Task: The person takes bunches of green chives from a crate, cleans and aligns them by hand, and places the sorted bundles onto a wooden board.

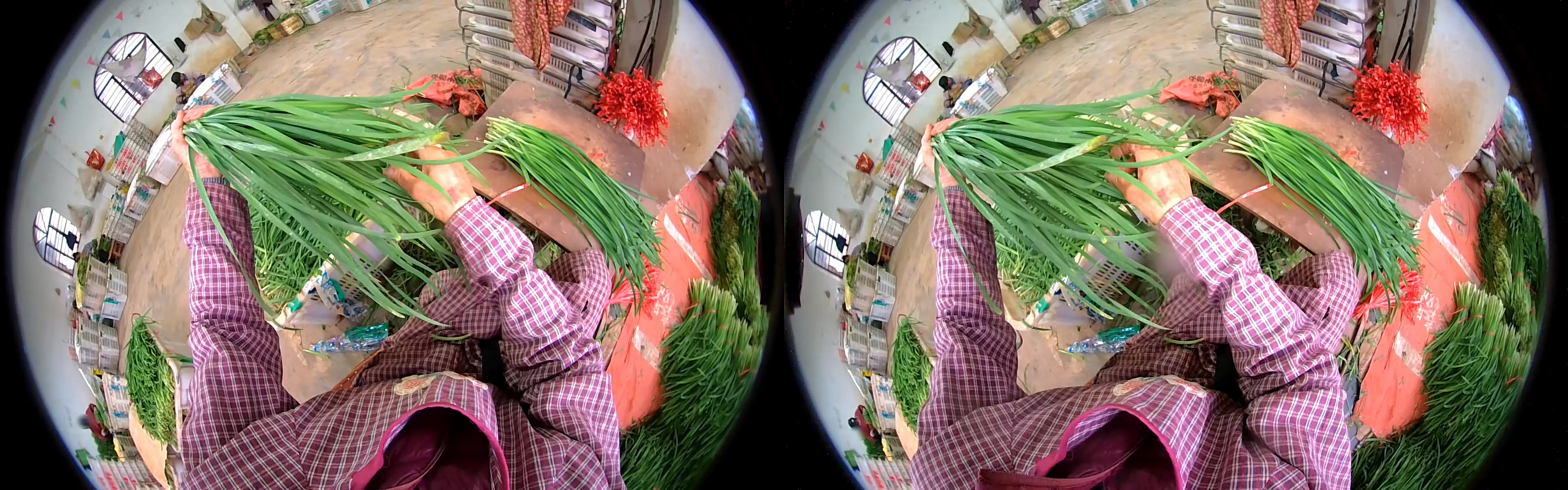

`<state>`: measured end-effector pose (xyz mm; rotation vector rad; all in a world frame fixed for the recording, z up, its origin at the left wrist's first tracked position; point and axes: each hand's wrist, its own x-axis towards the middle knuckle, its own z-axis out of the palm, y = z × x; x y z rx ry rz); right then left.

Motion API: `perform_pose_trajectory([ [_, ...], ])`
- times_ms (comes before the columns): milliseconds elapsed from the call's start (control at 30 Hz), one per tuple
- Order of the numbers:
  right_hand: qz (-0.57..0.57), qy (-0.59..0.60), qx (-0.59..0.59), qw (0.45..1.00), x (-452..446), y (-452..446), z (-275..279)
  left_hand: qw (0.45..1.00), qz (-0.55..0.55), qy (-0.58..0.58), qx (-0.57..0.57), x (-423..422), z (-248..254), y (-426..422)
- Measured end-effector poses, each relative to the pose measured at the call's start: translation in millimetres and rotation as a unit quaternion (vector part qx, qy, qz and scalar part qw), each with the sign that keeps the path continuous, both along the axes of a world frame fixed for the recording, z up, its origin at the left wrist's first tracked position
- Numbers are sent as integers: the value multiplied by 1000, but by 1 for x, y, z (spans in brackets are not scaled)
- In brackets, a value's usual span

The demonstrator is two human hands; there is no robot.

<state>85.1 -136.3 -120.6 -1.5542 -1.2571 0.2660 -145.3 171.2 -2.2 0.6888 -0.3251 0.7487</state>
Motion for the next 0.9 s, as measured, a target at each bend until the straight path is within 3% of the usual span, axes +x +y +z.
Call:
perform_pose_trajectory([
  [133, -30, -40, 6, 999, -3, 4, 3, 1000, 10, 2, -23, 1, 0, 3],
  [533, -54, 49, 65, 995, -10, 25, 11, 999, -6, 7, -44, 6, -1, 5],
  [600, -81, 9, 138, 987, -10, 30, 7, 1000, 3, 19, -23, 7, -2, 6],
  [700, -113, -60, 137, 982, -6, 46, -2, 999, -2, 12, -33, 10, -1, 9],
  [767, -96, -20, 98, 990, -7, 37, 6, 994, 106, 35, 1, 11, -2, 15],
  [800, -81, 22, 59, 995, -7, 30, 12, 994, 106, 35, 0, 12, -2, 14],
  [867, -55, 13, 43, 998, 1, 31, 6, 950, 289, 119, 32, 17, 1, 12],
  [900, -83, -23, 69, 994, 0, 30, 3, 978, 182, 101, 16, 10, -1, 31],
])
